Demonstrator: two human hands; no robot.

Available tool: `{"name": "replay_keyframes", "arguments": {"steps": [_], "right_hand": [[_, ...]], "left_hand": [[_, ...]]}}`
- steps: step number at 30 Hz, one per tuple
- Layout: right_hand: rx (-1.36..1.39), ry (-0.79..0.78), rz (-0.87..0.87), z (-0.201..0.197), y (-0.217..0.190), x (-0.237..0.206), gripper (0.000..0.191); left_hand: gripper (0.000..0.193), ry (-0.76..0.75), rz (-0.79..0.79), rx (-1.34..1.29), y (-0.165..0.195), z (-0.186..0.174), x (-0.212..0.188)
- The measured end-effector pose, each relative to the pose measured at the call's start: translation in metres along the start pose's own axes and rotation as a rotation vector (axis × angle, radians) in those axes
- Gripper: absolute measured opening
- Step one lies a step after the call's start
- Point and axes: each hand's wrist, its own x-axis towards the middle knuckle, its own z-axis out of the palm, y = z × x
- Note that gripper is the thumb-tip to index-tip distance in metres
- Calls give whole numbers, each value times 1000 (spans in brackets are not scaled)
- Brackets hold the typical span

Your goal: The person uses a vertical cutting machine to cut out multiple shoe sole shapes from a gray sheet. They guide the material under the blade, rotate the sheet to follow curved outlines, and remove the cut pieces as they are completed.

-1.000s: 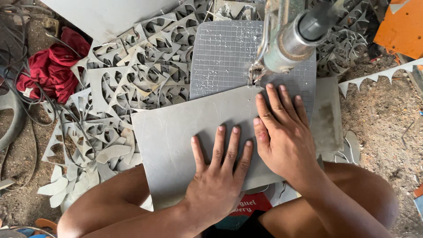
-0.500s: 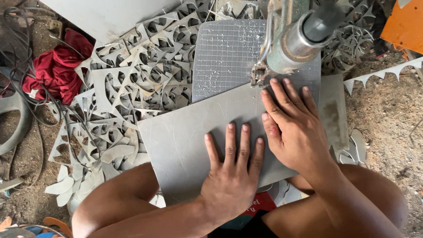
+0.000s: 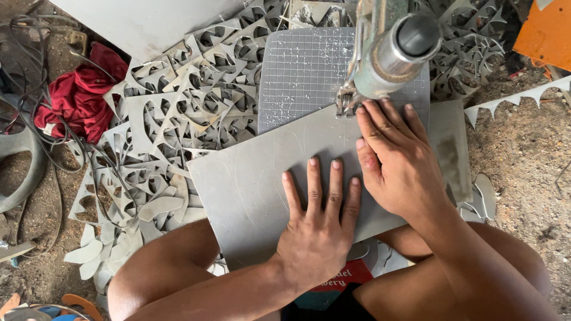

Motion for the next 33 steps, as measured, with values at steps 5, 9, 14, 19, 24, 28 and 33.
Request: {"name": "replay_keyframes", "arguments": {"steps": [5,9,14,19,24,28,33], "right_hand": [[-28,-4,-14,1,6,4,44],[-19,11,-8,4,9,7,42],[-5,28,14,8,12,10,38],[-20,39,5,9,15,13,35],[12,61,-5,7,14,21,29],[28,85,-23,3,14,28,17],[34,101,-34,3,14,33,10]], "left_hand": [[59,9,-19,9,1,-1,5],[61,4,-18,4,-1,0,7],[61,11,-15,30,-5,1,11],[63,-20,-7,6,-9,1,15],[63,-33,-14,1,-13,1,20],[65,-42,-11,1,-16,0,24],[67,-48,-18,-14,-20,0,27]]}}
